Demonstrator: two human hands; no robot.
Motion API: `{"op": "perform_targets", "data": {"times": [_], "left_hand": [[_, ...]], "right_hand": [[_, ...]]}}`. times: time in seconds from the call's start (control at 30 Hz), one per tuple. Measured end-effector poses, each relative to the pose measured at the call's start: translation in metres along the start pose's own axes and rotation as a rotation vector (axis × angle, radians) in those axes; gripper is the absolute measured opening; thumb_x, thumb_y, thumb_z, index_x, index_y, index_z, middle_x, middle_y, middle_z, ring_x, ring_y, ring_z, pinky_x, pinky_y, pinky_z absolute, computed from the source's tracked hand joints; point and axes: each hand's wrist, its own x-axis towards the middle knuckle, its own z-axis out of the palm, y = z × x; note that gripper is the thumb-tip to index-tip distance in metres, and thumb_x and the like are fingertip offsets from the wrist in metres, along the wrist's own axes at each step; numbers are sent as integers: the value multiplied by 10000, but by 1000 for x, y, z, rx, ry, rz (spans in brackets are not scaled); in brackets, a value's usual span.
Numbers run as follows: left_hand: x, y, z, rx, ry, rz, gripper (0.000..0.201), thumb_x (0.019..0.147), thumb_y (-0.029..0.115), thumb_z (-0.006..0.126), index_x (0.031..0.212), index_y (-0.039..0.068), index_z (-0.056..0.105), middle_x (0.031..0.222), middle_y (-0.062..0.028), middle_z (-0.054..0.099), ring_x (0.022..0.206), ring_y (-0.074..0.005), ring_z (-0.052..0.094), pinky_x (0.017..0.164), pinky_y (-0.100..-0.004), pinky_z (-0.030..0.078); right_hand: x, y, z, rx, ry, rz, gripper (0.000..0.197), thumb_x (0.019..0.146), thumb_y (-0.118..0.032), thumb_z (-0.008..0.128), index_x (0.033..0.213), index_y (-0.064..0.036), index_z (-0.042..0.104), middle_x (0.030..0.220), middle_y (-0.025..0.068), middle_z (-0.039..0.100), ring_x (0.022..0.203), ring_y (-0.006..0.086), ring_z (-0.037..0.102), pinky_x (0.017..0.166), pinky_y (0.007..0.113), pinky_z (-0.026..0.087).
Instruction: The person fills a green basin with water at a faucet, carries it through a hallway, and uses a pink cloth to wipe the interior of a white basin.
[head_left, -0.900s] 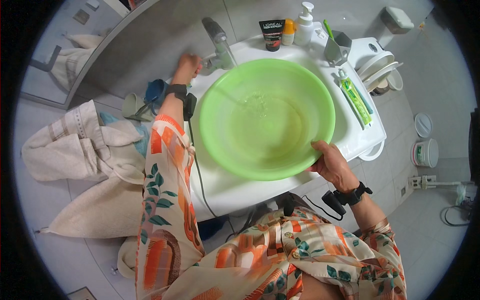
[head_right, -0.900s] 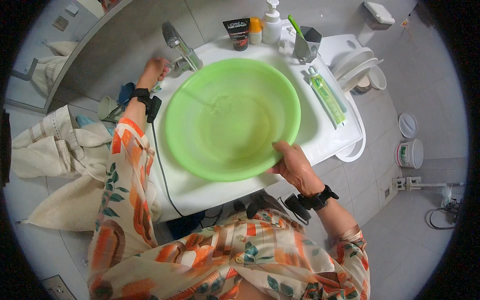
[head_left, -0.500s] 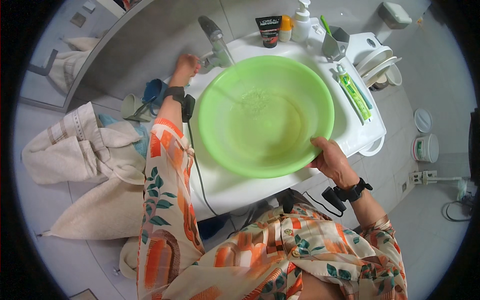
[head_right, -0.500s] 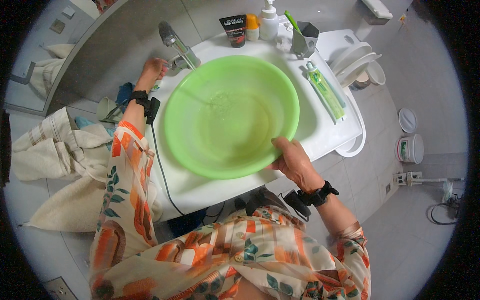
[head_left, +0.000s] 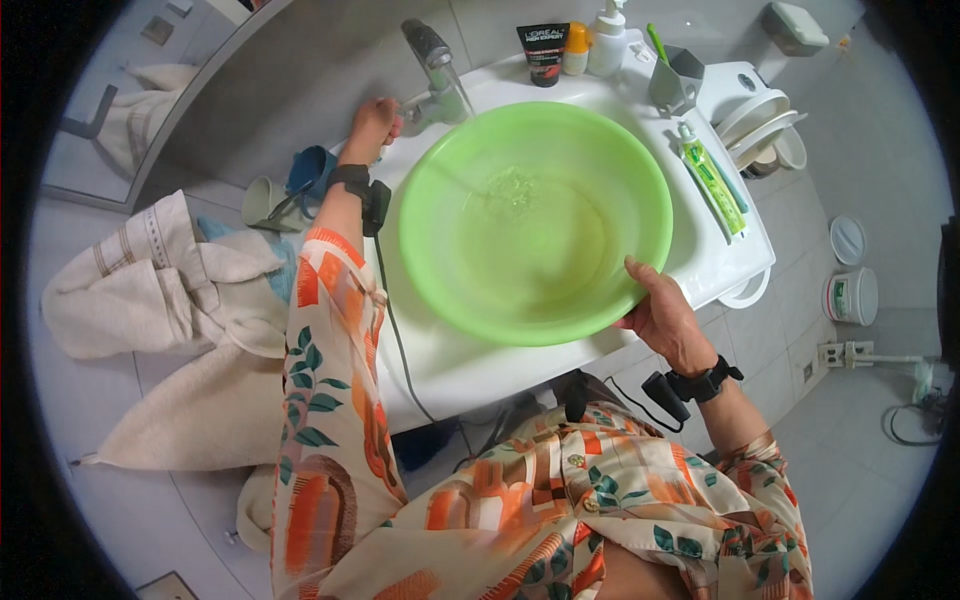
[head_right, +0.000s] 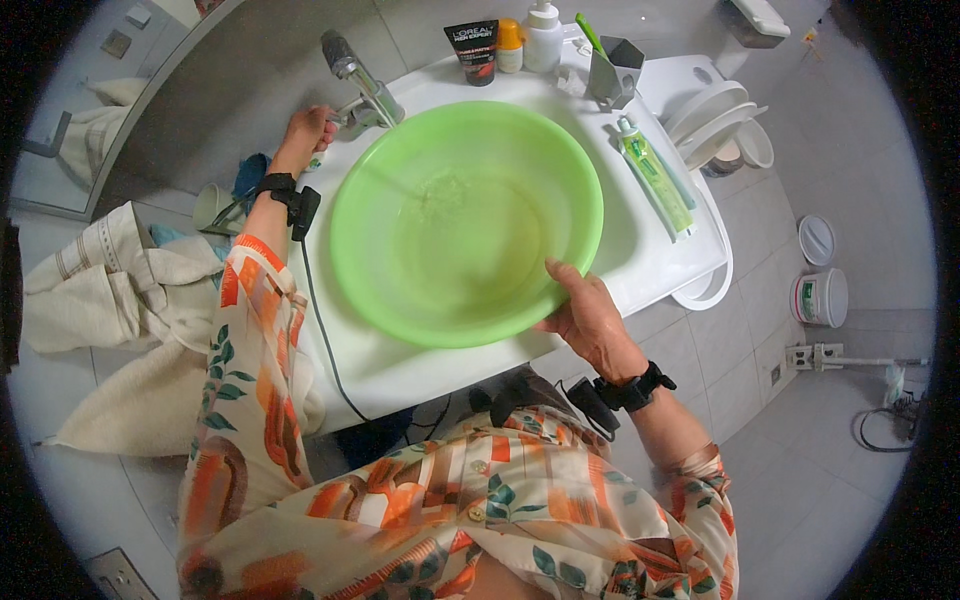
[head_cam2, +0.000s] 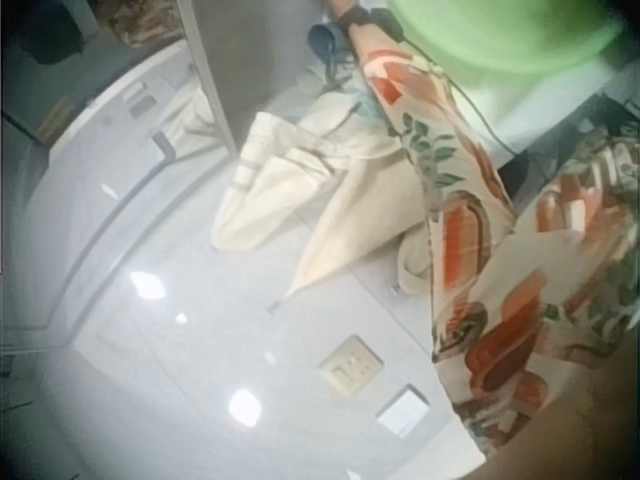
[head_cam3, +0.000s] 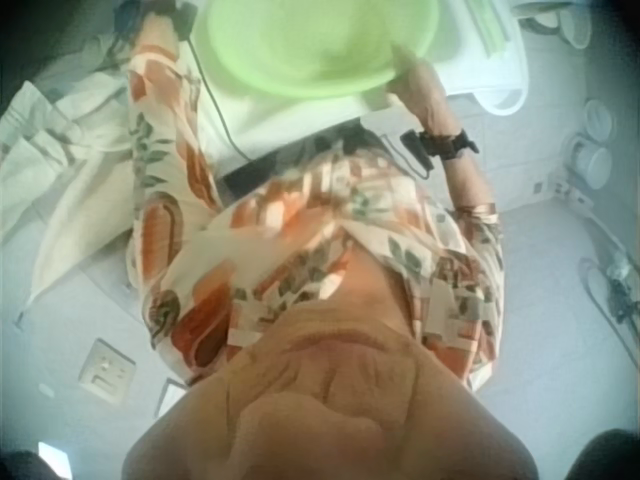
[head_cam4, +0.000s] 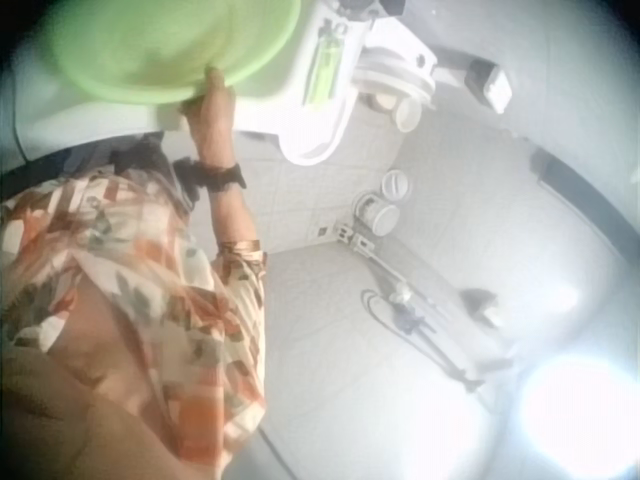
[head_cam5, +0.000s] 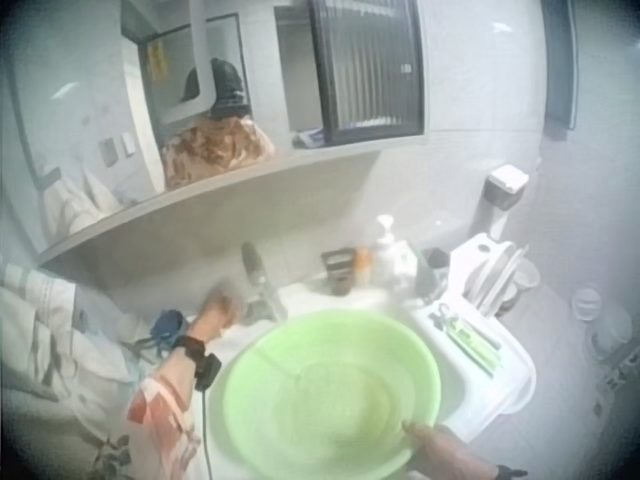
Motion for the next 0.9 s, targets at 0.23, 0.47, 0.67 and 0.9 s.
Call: {"op": "perform_targets", "data": {"times": [0.23,0.47,0.67,0.9], "left_hand": [[2,0,3,79,69,13,320,923,253,464,1047,-11,595,776,-90,627,575,-143,562,473,-277,443],[9,0,5,103,126,-85,310,937,273,485,1086,23,592,827,-84,651,621,-153,594,536,-284,489],[6,-8,2,76,95,19,306,936,281,485,1053,23,601,806,-92,649,621,-169,617,544,-289,509],[-18,5,5,51,92,-95,305,937,273,494,1094,32,594,839,-63,646,632,-164,615,534,-287,507]], "right_hand": [[-1,5,1,-43,-35,-45,459,951,-272,492,1251,69,420,1075,151,613,817,204,673,649,301,598],[-3,2,3,-58,-68,-42,431,950,-199,431,1263,90,371,1116,167,584,863,241,669,708,344,602],[-3,3,3,-53,-60,-35,441,949,-184,423,1277,97,341,1164,189,550,885,278,664,743,381,603],[1,7,-4,-70,-33,-26,423,947,-219,449,1246,76,403,1078,161,599,844,237,669,690,340,597]]}}
